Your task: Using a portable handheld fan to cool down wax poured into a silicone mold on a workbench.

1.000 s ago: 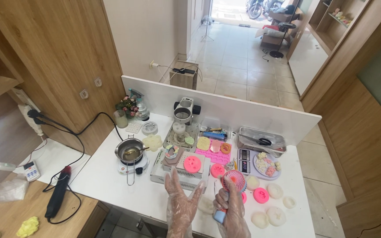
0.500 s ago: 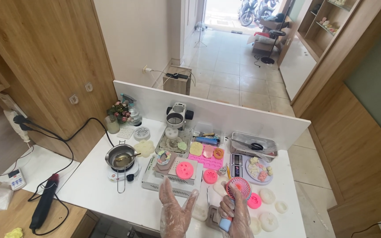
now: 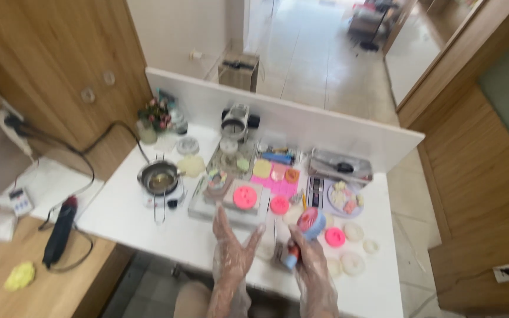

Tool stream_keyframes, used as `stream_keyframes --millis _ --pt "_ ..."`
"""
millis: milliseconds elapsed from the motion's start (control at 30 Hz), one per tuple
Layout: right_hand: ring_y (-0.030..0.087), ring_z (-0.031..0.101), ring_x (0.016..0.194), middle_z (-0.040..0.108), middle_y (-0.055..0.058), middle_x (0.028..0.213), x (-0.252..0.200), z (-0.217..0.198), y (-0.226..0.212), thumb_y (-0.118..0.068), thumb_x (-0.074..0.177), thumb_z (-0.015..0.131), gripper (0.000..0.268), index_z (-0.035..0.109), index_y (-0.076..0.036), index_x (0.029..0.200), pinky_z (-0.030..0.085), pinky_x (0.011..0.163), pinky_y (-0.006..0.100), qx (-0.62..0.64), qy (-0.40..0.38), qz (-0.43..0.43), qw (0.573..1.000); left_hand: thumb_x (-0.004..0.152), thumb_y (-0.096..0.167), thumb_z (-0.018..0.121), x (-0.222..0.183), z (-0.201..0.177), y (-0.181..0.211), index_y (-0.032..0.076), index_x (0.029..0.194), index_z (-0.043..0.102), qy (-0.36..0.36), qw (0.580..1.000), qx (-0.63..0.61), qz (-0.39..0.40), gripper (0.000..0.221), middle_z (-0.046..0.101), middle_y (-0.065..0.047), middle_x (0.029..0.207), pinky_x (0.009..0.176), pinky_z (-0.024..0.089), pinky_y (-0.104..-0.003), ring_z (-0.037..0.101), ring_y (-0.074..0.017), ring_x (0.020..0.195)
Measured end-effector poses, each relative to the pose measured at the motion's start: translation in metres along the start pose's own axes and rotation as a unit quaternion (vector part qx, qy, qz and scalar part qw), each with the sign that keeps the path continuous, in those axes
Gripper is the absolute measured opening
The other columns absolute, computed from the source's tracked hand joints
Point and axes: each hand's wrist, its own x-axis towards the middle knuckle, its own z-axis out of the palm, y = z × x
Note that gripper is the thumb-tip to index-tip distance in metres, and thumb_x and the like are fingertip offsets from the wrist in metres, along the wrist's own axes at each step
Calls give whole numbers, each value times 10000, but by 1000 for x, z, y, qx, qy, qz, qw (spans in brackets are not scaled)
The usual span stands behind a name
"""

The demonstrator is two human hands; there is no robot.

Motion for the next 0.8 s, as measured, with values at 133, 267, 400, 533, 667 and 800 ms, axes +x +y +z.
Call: stream_keyframes --millis 133,267,400,533,667,800 --pt "173 612 663 602 66 790 -13 20 -5 -159 852 758 288 577 -17 1025 611 667 329 -22 0 -17 1000 826 484 794 -7 -4 9 0 1592 69 -8 999 -33 -11 1161 238 -341 1589 1153 312 -509 325 -492 1443" --pt "150 518 592 606 57 796 8 6 2 -268 869 734 350 559 -25 1049 474 520 346 -99 49 10 994 844 485 773 -10 0 -3 23 1594 87 -58 994 -46 -82 1117 280 -330 1579 1151 335 -484 356 -467 1440" --pt "117 529 618 597 29 833 -11 40 -27 -288 905 712 377 569 -68 1175 432 529 286 -327 11 -95 940 893 412 745 -12 26 -46 52 1611 139 -113 979 -136 -102 1006 411 -304 1506 1121 396 -456 438 -407 1401" --pt "115 553 730 643 31 937 34 55 -50 -248 905 639 585 480 -119 1453 466 588 289 -417 -37 -221 881 917 341 706 -17 38 -72 72 1613 163 -139 939 -272 -161 923 548 -233 1352 974 537 -372 585 -278 1224" --pt "170 626 736 672 70 937 81 72 -49 -270 864 662 745 352 -152 1531 532 611 346 -495 -29 -204 844 925 324 698 -29 46 -88 59 1593 192 -129 935 -276 -180 879 587 -206 1305 866 557 -342 631 -226 1078" --pt "287 681 946 717 179 1058 139 51 -19 -244 906 764 750 401 -135 1554 536 786 401 -642 -73 -356 676 926 305 700 -33 38 -81 42 1560 292 -152 930 -267 -204 798 649 -193 1254 800 548 -331 646 -203 966"
